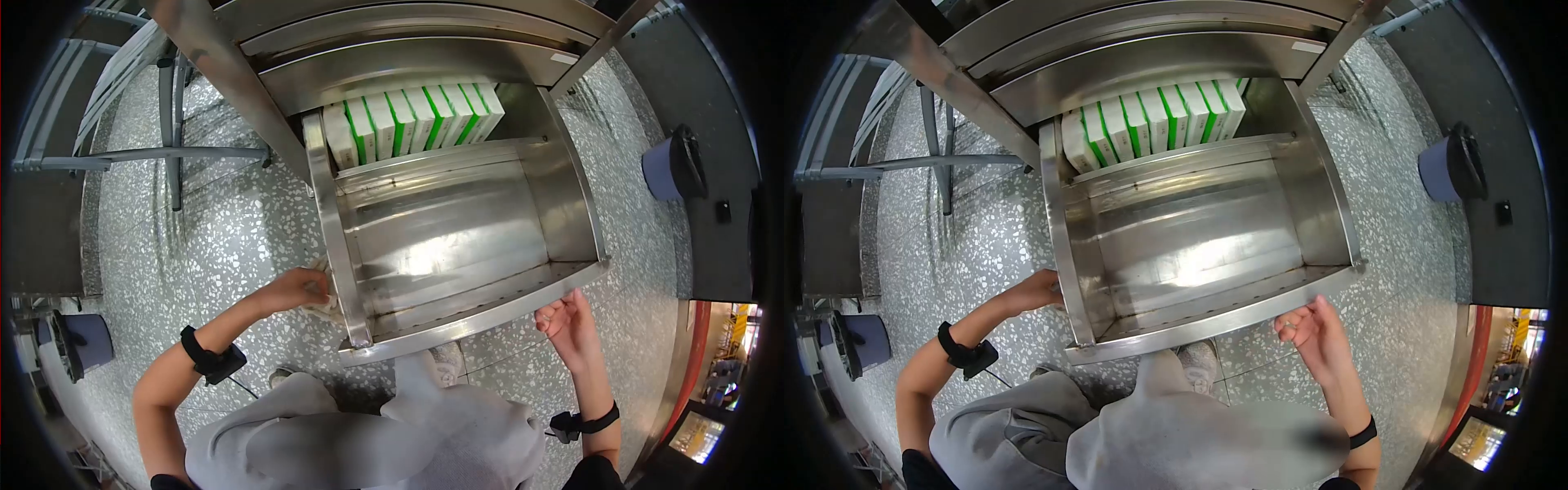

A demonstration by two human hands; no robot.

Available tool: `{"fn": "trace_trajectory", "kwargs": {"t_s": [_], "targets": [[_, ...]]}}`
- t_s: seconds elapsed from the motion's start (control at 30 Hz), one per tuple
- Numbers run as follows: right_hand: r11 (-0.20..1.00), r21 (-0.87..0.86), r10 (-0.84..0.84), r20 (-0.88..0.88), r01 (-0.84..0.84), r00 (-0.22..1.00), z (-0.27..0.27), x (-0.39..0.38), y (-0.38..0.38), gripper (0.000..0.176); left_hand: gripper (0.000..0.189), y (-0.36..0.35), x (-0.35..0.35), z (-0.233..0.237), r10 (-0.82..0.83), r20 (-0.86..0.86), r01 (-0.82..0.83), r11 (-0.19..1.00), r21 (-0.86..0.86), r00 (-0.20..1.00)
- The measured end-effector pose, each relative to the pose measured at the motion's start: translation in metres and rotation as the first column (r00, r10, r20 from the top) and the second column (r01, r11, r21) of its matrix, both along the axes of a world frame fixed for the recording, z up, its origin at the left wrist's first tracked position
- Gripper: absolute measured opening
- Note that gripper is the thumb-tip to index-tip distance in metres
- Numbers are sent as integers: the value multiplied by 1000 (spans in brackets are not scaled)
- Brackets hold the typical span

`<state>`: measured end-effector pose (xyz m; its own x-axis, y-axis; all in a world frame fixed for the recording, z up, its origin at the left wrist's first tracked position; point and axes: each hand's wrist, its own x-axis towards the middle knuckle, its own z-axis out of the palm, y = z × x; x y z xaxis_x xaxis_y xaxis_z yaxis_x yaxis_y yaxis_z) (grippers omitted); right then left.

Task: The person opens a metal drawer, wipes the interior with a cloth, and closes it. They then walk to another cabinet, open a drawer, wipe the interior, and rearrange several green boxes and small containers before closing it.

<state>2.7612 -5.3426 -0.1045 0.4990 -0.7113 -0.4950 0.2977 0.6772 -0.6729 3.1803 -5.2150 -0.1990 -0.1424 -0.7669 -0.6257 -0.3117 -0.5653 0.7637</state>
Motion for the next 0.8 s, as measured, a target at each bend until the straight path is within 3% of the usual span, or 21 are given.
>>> {"fn": "trace_trajectory", "kwargs": {"t_s": [0.03,0.3,0.4,0.53,0.67,0.8], "targets": [[999,-37,-26,-166,20,986,9,10,4,49,13,0,2,0,5,-9,-5,1000,-3,1000],[997,-77,-45,-153,33,987,-2,6,10,57,12,-11,6,10,-40,-9,40,998,-53,999],[996,-75,-71,-198,58,978,6,12,9,59,10,-18,7,15,-45,87,51,996,-71,995],[993,-76,-104,-261,87,960,10,9,19,56,9,-26,4,1,-50,32,51,998,-22,998],[994,-69,-100,-347,81,933,20,6,35,47,11,-31,11,-24,-145,-69,138,986,-96,987],[997,53,-38,-295,55,955,26,-16,45,48,14,-30,12,-40,-162,-78,153,983,-105,984]]}}
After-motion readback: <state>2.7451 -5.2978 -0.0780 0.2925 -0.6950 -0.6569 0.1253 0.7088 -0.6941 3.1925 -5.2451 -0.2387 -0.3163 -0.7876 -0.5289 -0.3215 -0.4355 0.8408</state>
